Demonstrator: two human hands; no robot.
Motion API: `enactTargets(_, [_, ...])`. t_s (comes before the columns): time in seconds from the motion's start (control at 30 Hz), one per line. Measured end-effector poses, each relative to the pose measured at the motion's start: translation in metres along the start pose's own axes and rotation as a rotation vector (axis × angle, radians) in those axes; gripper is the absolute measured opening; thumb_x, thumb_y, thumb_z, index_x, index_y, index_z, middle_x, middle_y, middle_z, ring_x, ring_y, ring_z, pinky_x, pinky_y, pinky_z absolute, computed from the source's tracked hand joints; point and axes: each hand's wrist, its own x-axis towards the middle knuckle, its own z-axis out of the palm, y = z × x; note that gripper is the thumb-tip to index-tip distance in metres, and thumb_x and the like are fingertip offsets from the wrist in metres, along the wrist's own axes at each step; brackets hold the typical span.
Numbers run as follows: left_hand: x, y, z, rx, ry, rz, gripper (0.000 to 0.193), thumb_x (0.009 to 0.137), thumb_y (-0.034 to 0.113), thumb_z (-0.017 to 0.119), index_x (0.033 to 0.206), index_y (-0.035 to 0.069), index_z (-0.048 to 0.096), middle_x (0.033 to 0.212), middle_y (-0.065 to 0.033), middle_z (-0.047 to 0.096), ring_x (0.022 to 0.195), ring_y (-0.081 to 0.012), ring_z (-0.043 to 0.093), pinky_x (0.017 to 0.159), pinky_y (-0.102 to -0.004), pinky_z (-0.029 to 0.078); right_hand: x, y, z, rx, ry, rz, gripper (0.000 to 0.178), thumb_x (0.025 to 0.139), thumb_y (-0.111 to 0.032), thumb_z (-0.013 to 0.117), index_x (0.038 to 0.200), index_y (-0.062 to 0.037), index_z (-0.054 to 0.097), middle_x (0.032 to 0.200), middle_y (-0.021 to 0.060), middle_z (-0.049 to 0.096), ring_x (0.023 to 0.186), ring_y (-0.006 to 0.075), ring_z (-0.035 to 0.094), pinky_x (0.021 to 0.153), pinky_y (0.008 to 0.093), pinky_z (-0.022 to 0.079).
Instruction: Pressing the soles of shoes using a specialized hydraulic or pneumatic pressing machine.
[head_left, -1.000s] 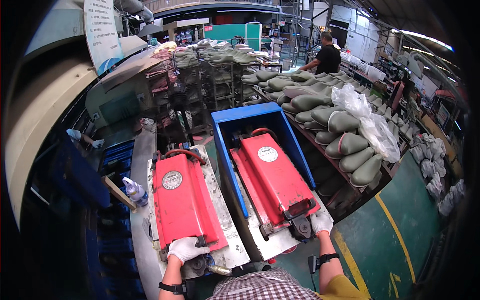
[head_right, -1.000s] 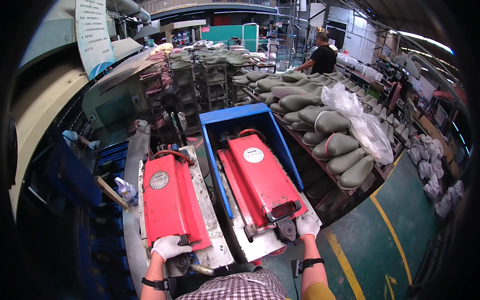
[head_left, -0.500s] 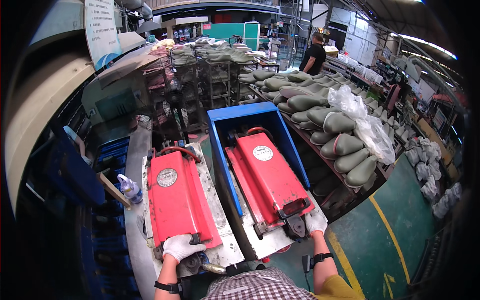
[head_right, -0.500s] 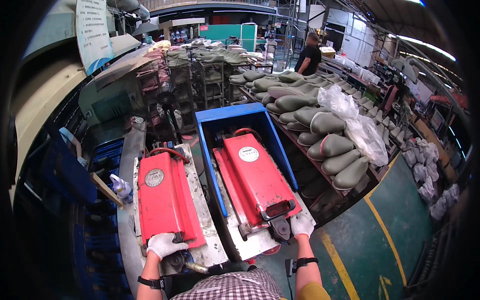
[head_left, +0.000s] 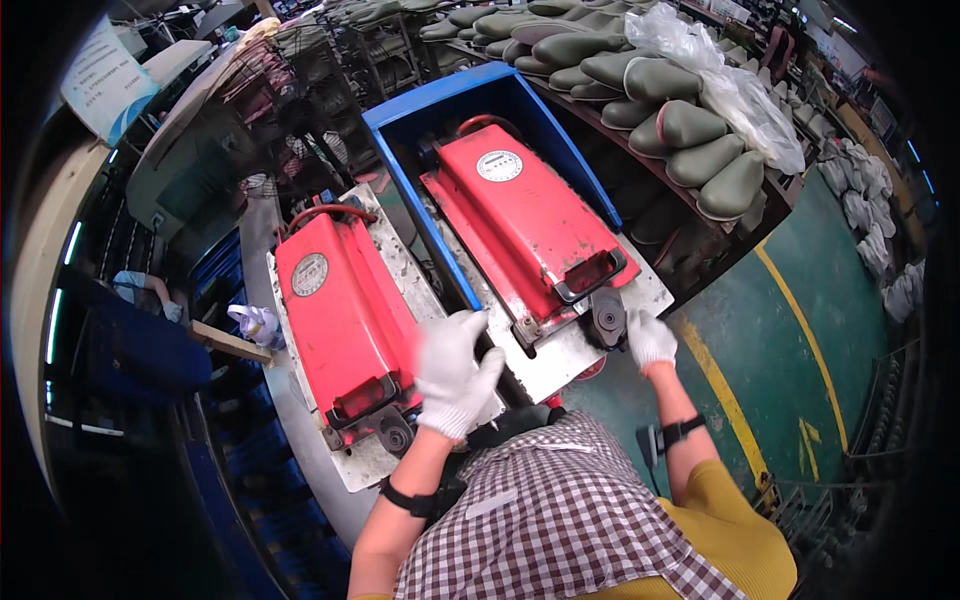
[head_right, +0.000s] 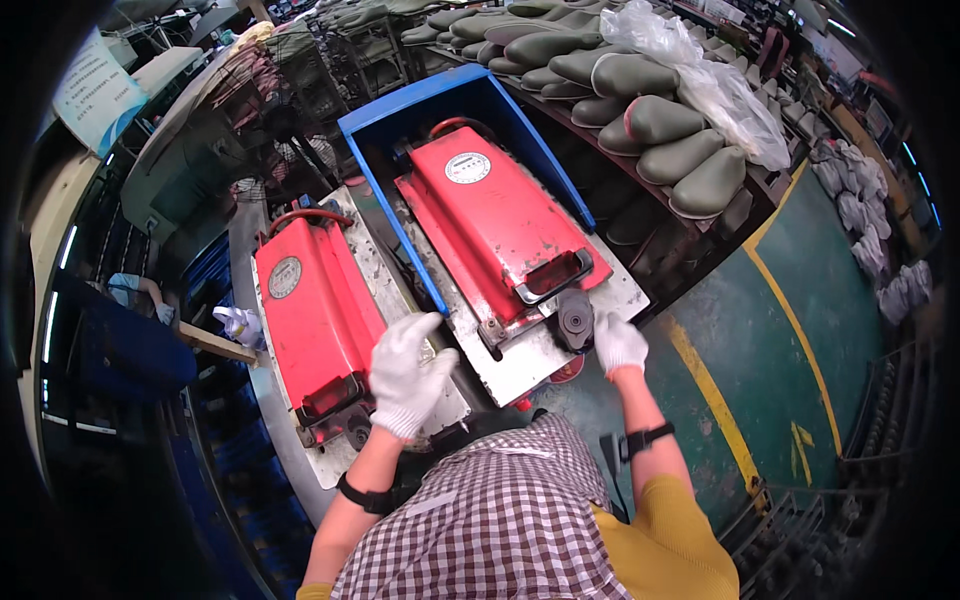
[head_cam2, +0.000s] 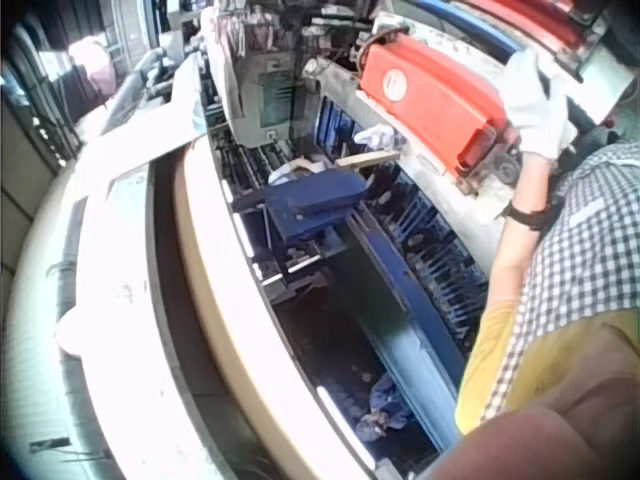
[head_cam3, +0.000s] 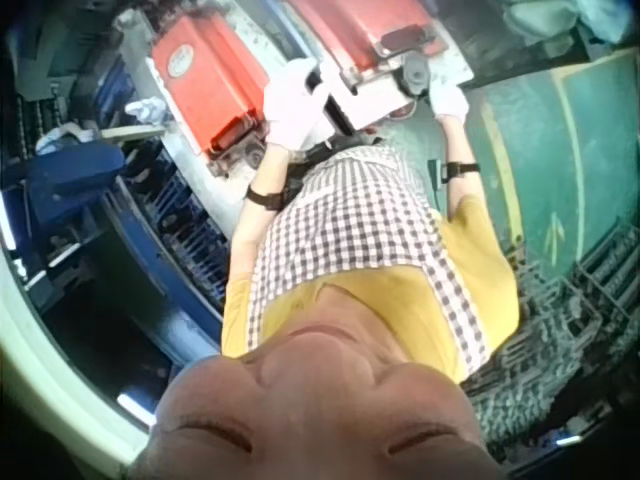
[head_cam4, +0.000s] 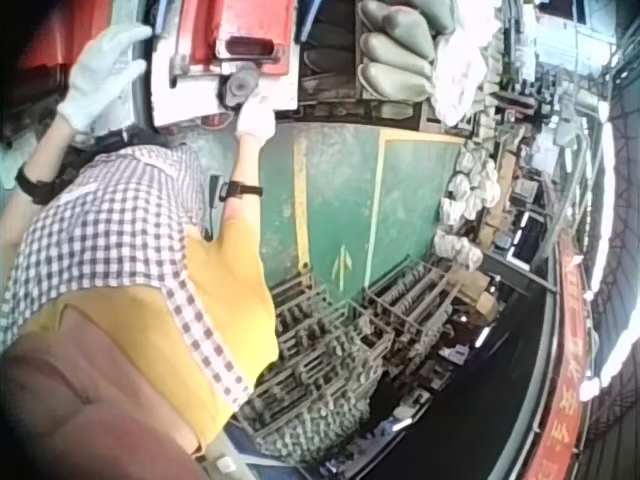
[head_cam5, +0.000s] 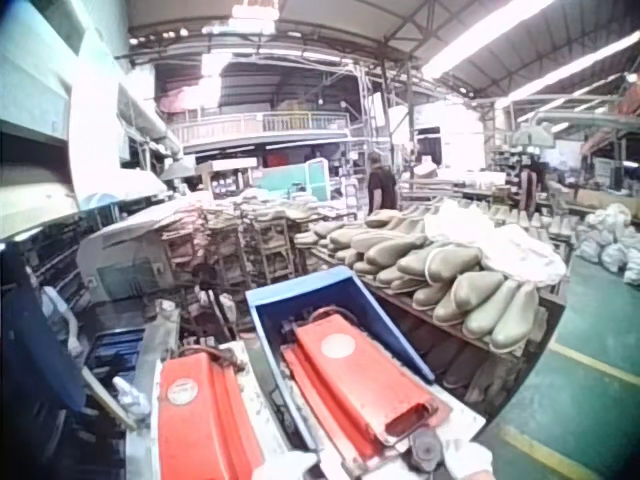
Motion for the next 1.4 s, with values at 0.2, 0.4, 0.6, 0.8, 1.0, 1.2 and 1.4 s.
enactTargets(0.2, [0.048,0.035,0.074,-0.029,-0.211,0.368,0.061,0.080,0.026,0.076,0.135,0.008,0.058,0.132,-0.0185,0.061,0.130,-0.0403,0.055,0.109,-0.0499,0.045,-0.072,0.009,-0.020,0.211,-0.527,-0.119,0.058,0.099,-0.058,0.051,0.131,-0.0098,0.055,0.107,0.0259,0.073,0.107,0.0458,0.069,0.092,0.0522,0.053])
enactTargets(0.4, [0.076,0.047,0.100,0.123,-0.215,0.424,0.047,0.077,0.030,0.078,0.122,0.021,0.069,0.138,-0.0138,0.055,0.140,-0.0415,0.045,0.112,-0.0604,0.038,-0.067,-0.012,-0.056,0.339,-0.019,-0.528,0.020,0.091,-0.030,0.066,0.097,-0.0142,0.077,0.096,0.0117,0.075,0.093,0.0315,0.072,0.086,0.0419,0.057])
enactTargets(0.6, [0.140,0.072,0.057,0.035,0.103,0.451,0.031,0.072,0.019,0.080,0.102,0.018,0.072,0.124,-0.0126,0.056,0.130,-0.0405,0.052,0.102,-0.0549,0.045,0.027,-0.078,-0.019,0.109,0.079,-0.755,0.046,0.084,-0.036,0.072,0.121,-0.0083,0.069,0.119,0.0202,0.067,0.111,0.0411,0.063,0.098,0.0505,0.050])
enactTargets(0.8, [0.209,0.085,-0.003,0.034,0.080,0.390,0.028,0.075,0.023,0.080,0.101,0.013,0.073,0.127,-0.0167,0.061,0.125,-0.0371,0.058,0.105,-0.0482,0.047,0.092,-0.157,0.054,-0.119,0.179,-0.558,0.088,0.077,-0.051,0.079,0.152,-0.0199,0.045,0.136,0.0230,0.054,0.120,0.0375,0.062,0.092,0.0473,0.056])
enactTargets(1.0, [0.197,0.081,-0.023,-0.028,0.105,0.290,0.043,0.081,0.023,0.077,0.121,0.010,0.068,0.139,-0.0208,0.058,0.130,-0.0403,0.055,0.110,-0.0472,0.045,0.125,-0.144,0.041,0.326,0.045,-0.495,0.087,0.079,-0.046,0.078,0.154,-0.0186,0.043,0.134,0.0240,0.058,0.119,0.0357,0.064,0.097,0.0489,0.055])
enactTargets(1.2, [0.040,-0.008,-0.014,-0.752,0.228,-0.342,0.084,0.090,0.007,0.072,0.161,0.001,0.028,0.153,-0.0224,0.048,0.140,-0.0322,0.050,0.118,-0.0434,0.041,0.057,-0.108,-0.001,1.381,-0.973,-0.193,0.044,0.105,-0.049,0.048,0.106,-0.0107,0.069,0.086,0.0051,0.071,0.056,0.0120,0.054,0.046,0.0271,0.036])
enactTargets(1.4, [-0.063,-0.025,-0.012,-1.079,0.062,-0.624,0.108,0.091,0.056,0.072,0.163,-0.002,0.017,0.157,-0.0234,0.045,0.139,-0.0314,0.052,0.115,-0.0438,0.042,-0.014,-0.099,0.010,1.420,-1.190,-0.145,0.055,0.088,-0.034,0.075,0.132,-0.0068,0.059,0.127,0.0095,0.067,0.113,0.0239,0.064,0.095,0.0391,0.051])
